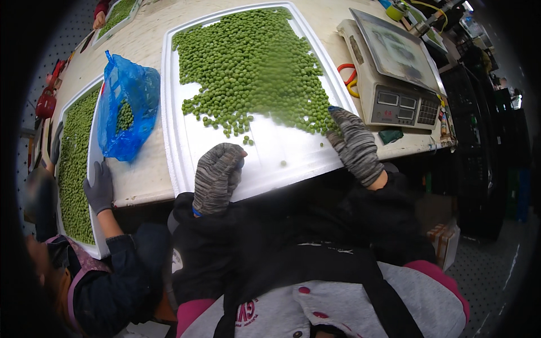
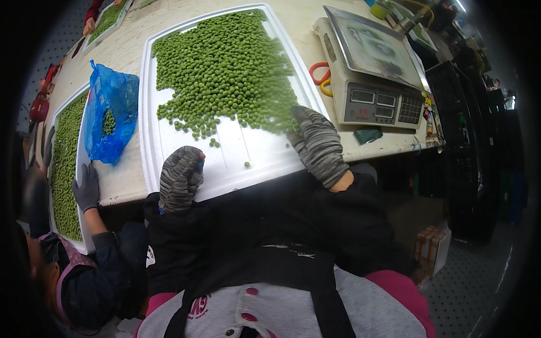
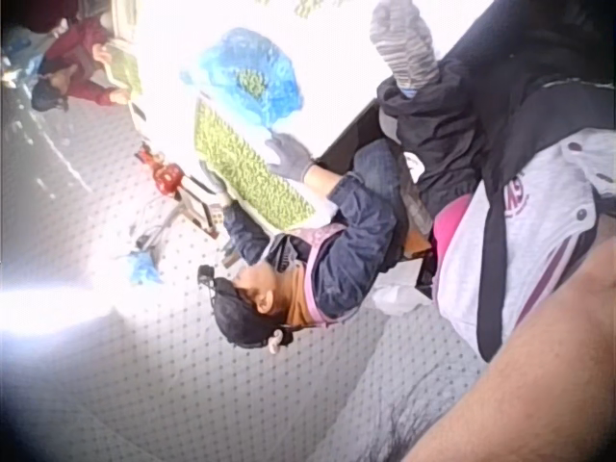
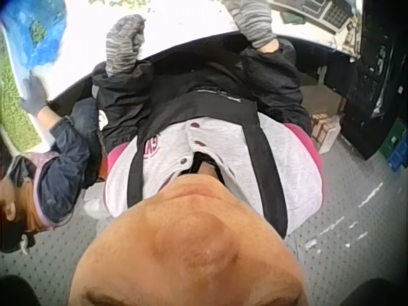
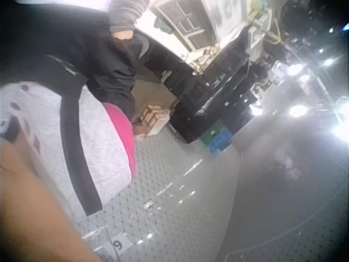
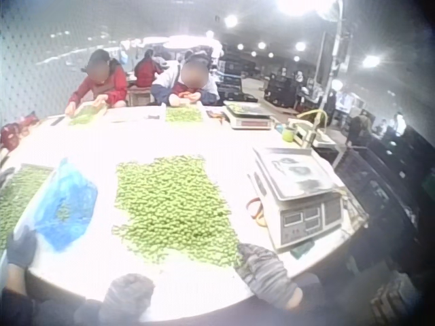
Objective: The person spreads and sorts green peas on a white tray using gloved hands, moving peas from a blue bag and arranging them in rows. A coworker performs similar sorting on an adjacent tray. The person occasionally uses a digital scale on the table.
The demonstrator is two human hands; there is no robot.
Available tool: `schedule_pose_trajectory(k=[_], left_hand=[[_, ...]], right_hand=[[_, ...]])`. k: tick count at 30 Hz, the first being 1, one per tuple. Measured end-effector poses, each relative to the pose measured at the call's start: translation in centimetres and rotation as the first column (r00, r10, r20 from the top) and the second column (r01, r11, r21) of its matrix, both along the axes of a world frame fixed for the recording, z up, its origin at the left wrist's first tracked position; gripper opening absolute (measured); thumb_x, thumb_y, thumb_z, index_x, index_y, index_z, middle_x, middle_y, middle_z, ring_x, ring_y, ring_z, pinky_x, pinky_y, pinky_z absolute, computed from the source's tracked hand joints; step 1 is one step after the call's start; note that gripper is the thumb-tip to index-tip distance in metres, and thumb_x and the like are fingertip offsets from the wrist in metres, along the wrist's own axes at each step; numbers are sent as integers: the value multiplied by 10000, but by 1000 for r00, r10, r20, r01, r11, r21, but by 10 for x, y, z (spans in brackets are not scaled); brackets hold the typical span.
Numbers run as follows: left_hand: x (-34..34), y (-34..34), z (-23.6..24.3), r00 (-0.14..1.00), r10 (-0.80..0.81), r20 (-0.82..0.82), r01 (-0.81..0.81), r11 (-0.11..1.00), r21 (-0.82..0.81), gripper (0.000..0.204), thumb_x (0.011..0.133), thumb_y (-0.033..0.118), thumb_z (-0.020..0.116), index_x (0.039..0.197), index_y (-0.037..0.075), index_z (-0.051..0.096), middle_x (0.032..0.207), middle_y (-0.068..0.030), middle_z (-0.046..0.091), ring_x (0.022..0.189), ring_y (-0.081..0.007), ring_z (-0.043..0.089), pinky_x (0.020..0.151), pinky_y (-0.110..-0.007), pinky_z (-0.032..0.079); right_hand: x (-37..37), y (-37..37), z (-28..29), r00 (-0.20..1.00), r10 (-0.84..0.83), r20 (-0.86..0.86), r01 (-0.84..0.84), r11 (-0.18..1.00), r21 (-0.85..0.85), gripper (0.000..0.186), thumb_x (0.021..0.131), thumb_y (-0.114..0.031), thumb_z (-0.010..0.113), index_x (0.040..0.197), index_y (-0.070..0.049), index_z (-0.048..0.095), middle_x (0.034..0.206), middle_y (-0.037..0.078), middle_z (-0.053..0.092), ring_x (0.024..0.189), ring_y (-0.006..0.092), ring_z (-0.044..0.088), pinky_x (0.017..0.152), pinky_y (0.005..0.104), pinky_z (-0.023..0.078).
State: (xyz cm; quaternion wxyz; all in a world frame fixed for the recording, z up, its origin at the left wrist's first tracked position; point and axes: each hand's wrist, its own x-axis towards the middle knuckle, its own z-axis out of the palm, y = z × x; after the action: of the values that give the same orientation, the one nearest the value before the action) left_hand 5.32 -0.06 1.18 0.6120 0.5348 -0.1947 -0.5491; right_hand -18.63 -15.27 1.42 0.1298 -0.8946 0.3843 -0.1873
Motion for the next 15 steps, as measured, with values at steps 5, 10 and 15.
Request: schedule_pose_trajectory(k=[5, 10, 15], left_hand=[[1, 0, -6, 994, 41, -101, -48, 996, -70, 151, 877, 153, 538, 924, 22, 597, 715, -16, 550, 506, -43, 389, 418, -162, 256], [3, 2, -12, 981, 0, -191, -31, 986, -161, 230, 855, -8, 513, 1081, 18, 547, 898, -41, 510, 593, -47, 378, 487, -167, 320], [1, 1, -17, 999, 41, -32, -48, 971, -233, 255, 862, -10, 488, 1111, 8, 540, 899, -48, 510, 600, -52, 385, 495, -168, 325]], right_hand=[[41, 18, -13, 918, 93, -385, -66, 994, 83, 661, 822, -452, 557, 1322, -52, 396, 1342, 256, 352, 1278, 365, 292, 1077, 432, 192], [37, 28, 1, 830, 433, 352, -553, 726, 409, 492, 862, -310, 556, 1253, -31, 447, 1231, 183, 488, 1138, 287, 461, 982, 361, 360], [-14, -5, 24, 892, -141, 430, -13, 942, 336, 201, 826, -97, 603, 1015, -34, 626, 897, 106, 658, 806, 213, 621, 767, 308, 492]])
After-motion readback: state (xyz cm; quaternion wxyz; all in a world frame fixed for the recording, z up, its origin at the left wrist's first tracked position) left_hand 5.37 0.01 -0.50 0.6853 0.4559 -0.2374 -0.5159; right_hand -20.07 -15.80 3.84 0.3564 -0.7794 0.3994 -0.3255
